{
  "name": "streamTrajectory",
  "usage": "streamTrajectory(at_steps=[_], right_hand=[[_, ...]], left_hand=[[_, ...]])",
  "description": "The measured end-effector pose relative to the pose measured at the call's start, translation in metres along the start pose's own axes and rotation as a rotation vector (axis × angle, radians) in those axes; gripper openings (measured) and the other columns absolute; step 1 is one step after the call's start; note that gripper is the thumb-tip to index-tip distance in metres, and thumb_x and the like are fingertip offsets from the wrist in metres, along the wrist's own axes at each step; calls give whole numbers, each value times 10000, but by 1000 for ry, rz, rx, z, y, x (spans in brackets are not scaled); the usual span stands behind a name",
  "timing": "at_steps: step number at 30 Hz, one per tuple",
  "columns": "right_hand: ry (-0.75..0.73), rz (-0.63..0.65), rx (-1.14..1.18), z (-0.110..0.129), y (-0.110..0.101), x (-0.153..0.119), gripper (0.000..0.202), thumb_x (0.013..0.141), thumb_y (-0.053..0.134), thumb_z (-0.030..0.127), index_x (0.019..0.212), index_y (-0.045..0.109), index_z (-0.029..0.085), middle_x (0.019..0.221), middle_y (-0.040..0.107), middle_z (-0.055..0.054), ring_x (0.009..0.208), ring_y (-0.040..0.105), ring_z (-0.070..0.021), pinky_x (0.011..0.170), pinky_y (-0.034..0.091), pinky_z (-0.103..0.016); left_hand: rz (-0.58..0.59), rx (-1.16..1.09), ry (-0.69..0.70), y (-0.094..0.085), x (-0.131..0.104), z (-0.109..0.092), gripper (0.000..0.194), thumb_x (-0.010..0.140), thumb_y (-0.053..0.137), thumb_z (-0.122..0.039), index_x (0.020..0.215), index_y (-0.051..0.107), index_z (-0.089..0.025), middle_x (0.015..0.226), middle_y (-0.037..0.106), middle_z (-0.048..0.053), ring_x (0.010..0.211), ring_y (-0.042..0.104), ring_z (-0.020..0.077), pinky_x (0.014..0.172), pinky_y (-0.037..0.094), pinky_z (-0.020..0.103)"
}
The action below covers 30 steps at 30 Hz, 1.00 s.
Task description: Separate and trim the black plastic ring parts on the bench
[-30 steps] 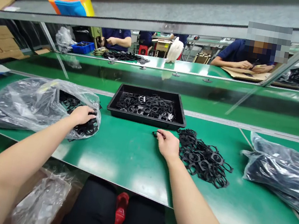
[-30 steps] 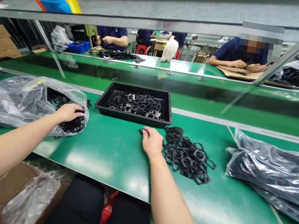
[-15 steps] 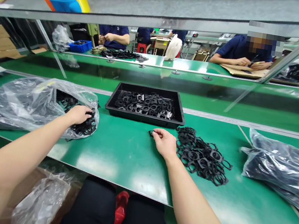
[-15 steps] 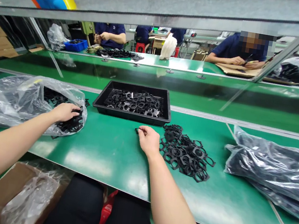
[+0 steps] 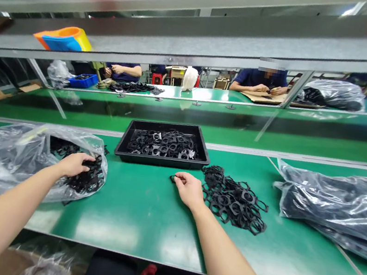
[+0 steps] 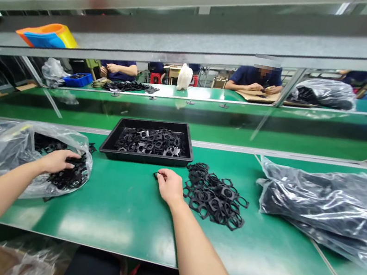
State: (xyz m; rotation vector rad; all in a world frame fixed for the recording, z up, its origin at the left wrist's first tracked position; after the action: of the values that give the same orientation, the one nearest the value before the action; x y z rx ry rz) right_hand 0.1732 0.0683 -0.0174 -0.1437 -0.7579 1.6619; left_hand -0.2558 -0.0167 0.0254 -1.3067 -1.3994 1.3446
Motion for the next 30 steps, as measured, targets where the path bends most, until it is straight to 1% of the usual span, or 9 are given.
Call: streamTrajectory(at_steps=[5,9,13,17,19,22,24,26,30], right_hand=[[-3,-5,2,-2,2,1,190,789,546,277,860,699,190,838,720,-57,767,665,-190,747,508,-318],[1,-20,26,-1,2,0,175,789,553,274,854,697,198,844,719,-53,780,662,-188,753,504,-316],[43,-8,93,2,3,-1,162,776,561,256,859,687,196,784,710,-40,722,653,-173,724,506,-307],[93,1,220,4,6,-2,187,751,575,253,896,674,187,756,695,-33,678,640,-156,694,508,-296],[136,15,317,5,10,-2,172,735,587,270,856,671,181,750,689,-36,668,636,-155,669,507,-296],[272,24,541,12,16,2,171,701,615,296,805,650,164,662,654,-24,600,614,-148,587,498,-280],[338,0,684,20,20,6,189,671,644,299,791,637,154,626,631,-12,568,596,-134,564,492,-265],[343,-31,774,28,24,9,214,646,673,305,789,636,150,654,635,-9,562,583,-119,570,496,-260],[324,-88,858,35,31,8,245,631,700,331,783,637,150,706,645,-9,560,563,-102,566,497,-253]], left_hand=[[-47,82,31,-10,0,2,512,688,568,-398,1124,654,-145,1129,667,135,1038,609,303,930,432,379],[-247,35,-3,-23,-14,-6,423,694,591,-411,1039,674,-182,1069,670,83,903,634,276,847,482,390],[-486,-219,-132,-30,-28,-26,422,687,647,-420,1065,643,-234,1027,650,14,771,628,208,822,497,398],[-604,-811,-137,-18,-31,-78,502,656,710,-417,1115,640,-224,945,658,17,780,597,161,818,486,341],[-508,-1121,-108,-4,-28,-118,455,604,758,-399,996,688,-178,867,668,25,692,585,134,743,493,308],[-306,-1391,-65,21,-19,-184,412,589,778,-370,931,704,-152,824,681,42,673,592,128,682,490,281],[-216,-1436,-51,37,-12,-221,403,609,767,-372,942,709,-152,799,683,43,649,584,117,644,485,262],[-204,-1433,-49,49,-5,-246,398,636,747,-382,957,709,-149,838,691,54,646,574,110,608,481,245],[-243,-1316,-90,64,7,-264,398,689,696,-401,1001,700,-154,861,693,58,553,540,87,530,464,232]])
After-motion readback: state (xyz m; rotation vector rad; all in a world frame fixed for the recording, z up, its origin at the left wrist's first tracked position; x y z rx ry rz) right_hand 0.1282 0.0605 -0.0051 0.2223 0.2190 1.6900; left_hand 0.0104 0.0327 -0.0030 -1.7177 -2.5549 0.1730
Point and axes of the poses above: each hand's wrist, its own x-axis towards the middle knuckle, its own y-axis out of the palm, z = x × y, the point moved 2 cm from there along x, towards the middle knuckle
